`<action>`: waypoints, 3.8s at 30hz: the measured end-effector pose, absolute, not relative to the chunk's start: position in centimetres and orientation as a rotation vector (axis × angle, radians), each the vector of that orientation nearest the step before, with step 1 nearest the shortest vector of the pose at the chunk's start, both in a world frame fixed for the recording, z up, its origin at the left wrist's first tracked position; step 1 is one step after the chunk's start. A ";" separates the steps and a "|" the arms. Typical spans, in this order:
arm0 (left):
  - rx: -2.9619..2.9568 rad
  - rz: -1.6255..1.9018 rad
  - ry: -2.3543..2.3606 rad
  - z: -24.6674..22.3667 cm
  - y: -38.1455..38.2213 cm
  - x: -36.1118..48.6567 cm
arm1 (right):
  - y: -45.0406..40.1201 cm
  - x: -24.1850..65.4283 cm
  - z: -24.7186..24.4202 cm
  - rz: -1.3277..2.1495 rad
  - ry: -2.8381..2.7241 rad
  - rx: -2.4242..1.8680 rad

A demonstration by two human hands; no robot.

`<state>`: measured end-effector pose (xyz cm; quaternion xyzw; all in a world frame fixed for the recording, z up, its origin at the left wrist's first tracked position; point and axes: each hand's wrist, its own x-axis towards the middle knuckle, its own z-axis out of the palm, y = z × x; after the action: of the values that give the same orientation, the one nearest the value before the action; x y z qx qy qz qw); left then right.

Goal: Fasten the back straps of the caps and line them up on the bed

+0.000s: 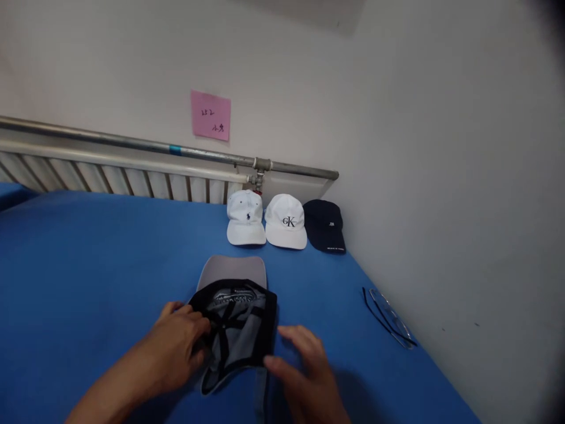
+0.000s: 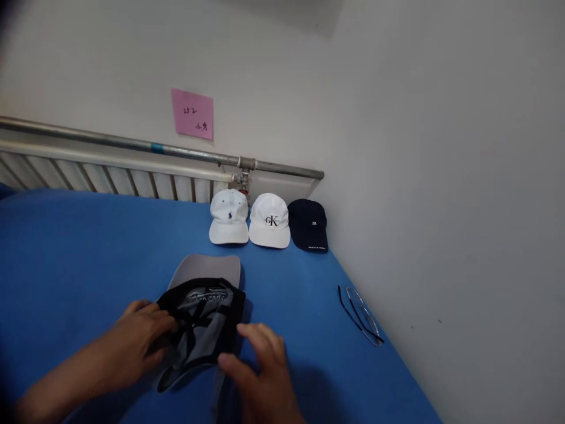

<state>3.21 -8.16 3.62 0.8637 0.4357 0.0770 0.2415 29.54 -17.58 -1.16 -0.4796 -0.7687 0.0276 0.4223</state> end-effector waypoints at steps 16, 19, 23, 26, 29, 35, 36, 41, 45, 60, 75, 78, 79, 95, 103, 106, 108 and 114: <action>1.924 0.126 0.912 4.6 -7.3 1.1 | -15.9 25.8 6.2 0.796 -1.674 -1.037; 1.615 0.239 0.849 4.3 -7.1 1.4 | -13.3 25.4 7.8 1.277 -1.325 -1.195; 1.349 0.420 0.788 3.5 -6.8 2.2 | -10.1 25.3 9.0 1.533 -1.084 -1.118; 1.225 0.563 0.769 3.0 -6.5 2.5 | -9.0 25.3 8.3 1.590 -0.957 -1.055; 1.150 0.583 0.708 2.5 -6.2 2.4 | -8.8 25.4 6.5 1.689 -0.824 -0.989; 1.153 0.436 0.656 2.1 -5.9 2.1 | -8.9 26.8 4.5 1.794 -0.666 -0.893; 1.163 0.421 0.664 2.2 -5.9 2.0 | -8.9 27.2 4.6 1.804 -0.669 -0.865; 1.158 0.289 0.690 2.9 -6.1 1.4 | -9.5 27.4 5.3 1.684 -0.752 -0.906; 1.268 0.229 0.682 3.2 -5.9 0.8 | -10.2 26.2 5.3 1.603 -0.952 -1.103; 1.134 0.565 0.604 2.7 -6.3 1.3 | -11.1 24.0 4.5 1.694 -1.314 -1.263; 1.110 0.603 0.603 3.4 -6.3 2.1 | -10.7 23.6 3.7 1.676 -1.251 -1.262; 1.111 0.582 0.617 3.4 -6.4 2.1 | -10.8 23.5 3.9 1.683 -1.230 -1.283; 1.114 0.576 0.618 3.4 -6.4 2.1 | -10.8 23.4 4.0 1.685 -1.221 -1.281; 1.159 0.598 0.628 2.9 -6.3 2.1 | -10.9 23.1 3.8 1.876 -1.160 -1.083; 1.146 0.577 0.649 2.9 -6.6 2.4 | -10.9 23.1 3.7 1.926 -1.251 -1.094; 1.147 0.552 0.650 2.8 -6.6 2.5 | -10.9 23.2 3.9 1.933 -1.272 -1.101; 1.153 0.539 0.657 2.8 -6.6 2.5 | -10.9 23.2 3.9 1.928 -1.282 -1.105; 1.185 0.512 0.695 3.0 -6.6 2.9 | -10.9 23.4 3.7 1.907 -1.336 -1.127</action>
<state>2.94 -6.61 3.00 0.5409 0.3174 0.2338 0.7430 23.37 -10.92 3.74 -0.4189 -0.4967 0.7091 0.2739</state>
